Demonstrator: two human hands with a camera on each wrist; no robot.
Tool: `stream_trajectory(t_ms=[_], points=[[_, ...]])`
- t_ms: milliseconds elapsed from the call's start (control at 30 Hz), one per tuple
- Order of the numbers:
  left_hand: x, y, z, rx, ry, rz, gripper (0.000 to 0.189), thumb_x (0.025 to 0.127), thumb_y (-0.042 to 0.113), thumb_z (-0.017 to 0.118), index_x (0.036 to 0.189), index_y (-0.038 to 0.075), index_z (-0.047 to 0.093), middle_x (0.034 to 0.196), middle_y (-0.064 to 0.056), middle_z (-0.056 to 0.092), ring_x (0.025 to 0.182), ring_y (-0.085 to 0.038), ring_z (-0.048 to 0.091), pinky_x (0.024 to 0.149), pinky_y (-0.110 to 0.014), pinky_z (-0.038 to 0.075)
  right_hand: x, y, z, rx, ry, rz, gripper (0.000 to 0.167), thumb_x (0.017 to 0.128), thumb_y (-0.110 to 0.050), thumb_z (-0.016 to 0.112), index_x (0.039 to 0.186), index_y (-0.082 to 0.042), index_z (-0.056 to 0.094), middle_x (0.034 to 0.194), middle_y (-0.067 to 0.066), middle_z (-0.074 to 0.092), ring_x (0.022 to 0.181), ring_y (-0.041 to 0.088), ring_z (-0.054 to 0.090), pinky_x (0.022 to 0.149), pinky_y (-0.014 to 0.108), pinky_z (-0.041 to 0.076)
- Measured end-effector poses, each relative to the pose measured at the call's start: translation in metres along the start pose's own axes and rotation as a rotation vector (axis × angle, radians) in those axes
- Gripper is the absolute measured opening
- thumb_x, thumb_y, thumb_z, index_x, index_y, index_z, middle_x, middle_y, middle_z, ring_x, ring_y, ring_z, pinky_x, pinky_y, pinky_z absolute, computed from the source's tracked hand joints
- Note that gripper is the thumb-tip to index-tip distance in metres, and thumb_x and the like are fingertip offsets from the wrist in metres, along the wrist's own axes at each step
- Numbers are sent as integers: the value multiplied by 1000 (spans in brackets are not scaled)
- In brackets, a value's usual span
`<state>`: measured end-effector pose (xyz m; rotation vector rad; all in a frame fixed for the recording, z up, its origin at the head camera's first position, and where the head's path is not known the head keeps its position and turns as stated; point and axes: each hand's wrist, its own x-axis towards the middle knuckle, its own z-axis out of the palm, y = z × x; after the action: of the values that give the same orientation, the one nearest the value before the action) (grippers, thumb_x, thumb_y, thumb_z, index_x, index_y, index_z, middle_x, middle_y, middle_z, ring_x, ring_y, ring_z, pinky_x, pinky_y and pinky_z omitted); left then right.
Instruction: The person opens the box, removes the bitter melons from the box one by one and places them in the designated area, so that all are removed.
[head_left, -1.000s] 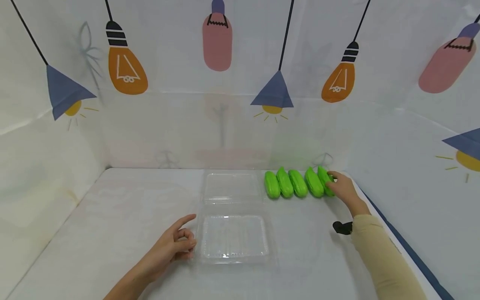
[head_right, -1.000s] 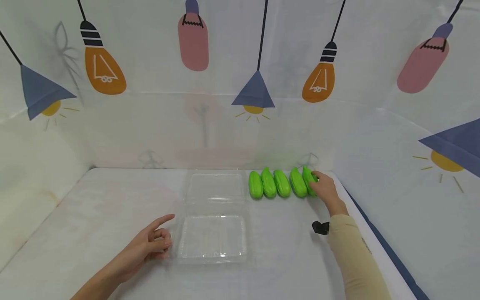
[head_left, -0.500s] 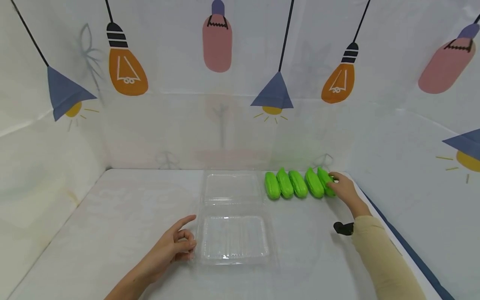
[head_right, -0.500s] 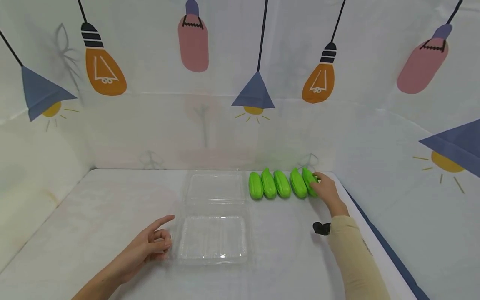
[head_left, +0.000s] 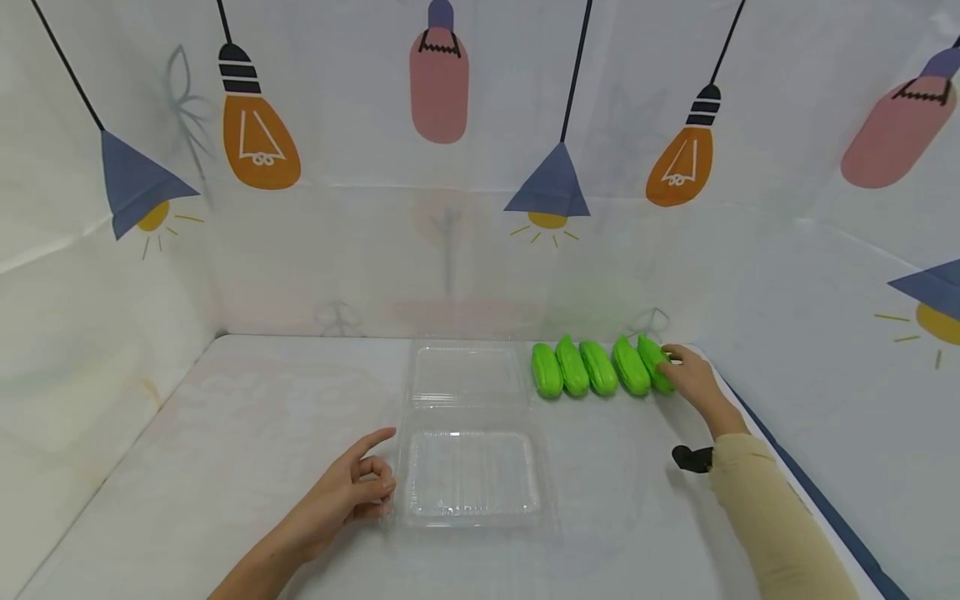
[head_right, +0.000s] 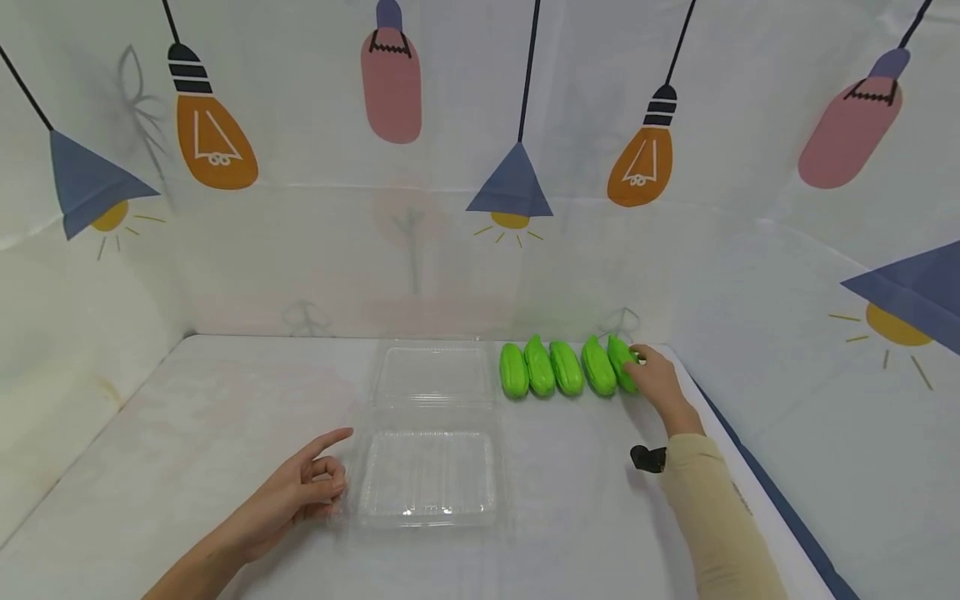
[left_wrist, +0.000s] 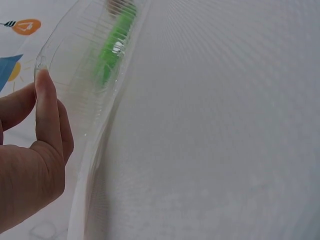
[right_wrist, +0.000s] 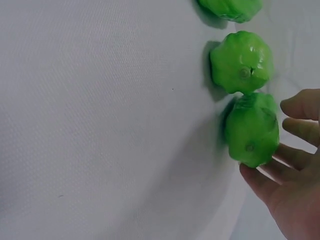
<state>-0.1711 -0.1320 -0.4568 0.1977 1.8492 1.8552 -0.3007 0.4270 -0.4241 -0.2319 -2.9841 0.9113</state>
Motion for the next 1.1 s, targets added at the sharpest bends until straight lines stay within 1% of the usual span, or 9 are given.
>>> stream_trajectory(t_ms=[233, 333, 500, 667, 767, 833, 933, 1000, 1100], points=[[1, -1, -2, -4, -11, -1, 82, 94, 14, 66, 158, 20, 16, 95, 2, 52, 82, -12, 58, 76, -27, 58, 2, 2, -3, -51, 32, -45, 54, 100, -20, 44, 145, 9, 37, 144, 39, 39, 131, 55, 39, 103, 65, 40], [1, -1, -3, -11, -16, -4, 81, 94, 14, 65, 158, 19, 16, 95, 3, 52, 85, -13, 57, 78, -29, 57, 4, 6, -2, -64, 34, -57, 53, 100, -20, 45, 144, 9, 38, 142, 39, 40, 128, 56, 42, 101, 64, 42], [3, 0, -3, -25, -23, -1, 76, 97, 18, 62, 157, 18, 15, 95, 3, 53, 89, -14, 58, 81, -29, 58, 3, 9, -4, -74, 27, -53, 55, 101, -22, 45, 145, 9, 37, 143, 39, 39, 127, 55, 45, 97, 62, 46], [5, 2, -4, -17, -15, 1, 74, 98, 20, 60, 158, 18, 16, 95, 2, 55, 88, -15, 60, 80, -30, 59, 0, 6, -9, -79, 54, -73, 56, 99, -21, 44, 145, 9, 37, 144, 39, 38, 127, 56, 44, 95, 63, 47], [7, 3, -5, -6, 1, 5, 73, 98, 21, 61, 157, 18, 19, 95, 1, 55, 88, -15, 61, 80, -30, 59, -2, 3, -12, -94, 69, -90, 56, 98, -20, 43, 146, 10, 36, 145, 38, 38, 128, 57, 42, 96, 66, 45], [7, 3, -5, 2, 7, 16, 72, 98, 20, 61, 157, 15, 20, 97, 1, 55, 89, -15, 61, 80, -30, 59, -5, 1, -13, -110, 80, -99, 56, 99, -21, 43, 146, 9, 37, 146, 38, 38, 129, 57, 40, 98, 67, 42], [7, 3, -6, 6, 25, 16, 70, 97, 20, 62, 156, 13, 24, 99, 0, 55, 91, -15, 61, 80, -30, 59, -9, -2, -12, -123, 103, -111, 55, 101, -24, 43, 146, 8, 37, 146, 38, 38, 131, 56, 37, 101, 68, 38], [7, 3, -6, 17, 38, 24, 69, 98, 21, 61, 156, 11, 25, 101, -1, 55, 93, -15, 61, 80, -29, 59, -13, -6, -10, -117, 126, -124, 54, 102, -24, 44, 146, 7, 39, 146, 37, 38, 133, 56, 35, 104, 69, 36], [7, 4, -7, 33, 68, 34, 66, 98, 22, 61, 154, 10, 29, 103, -3, 54, 94, -16, 61, 81, -30, 59, -20, -12, -7, -101, 169, -162, 52, 101, -21, 47, 145, 6, 41, 146, 36, 40, 135, 56, 34, 107, 69, 32]])
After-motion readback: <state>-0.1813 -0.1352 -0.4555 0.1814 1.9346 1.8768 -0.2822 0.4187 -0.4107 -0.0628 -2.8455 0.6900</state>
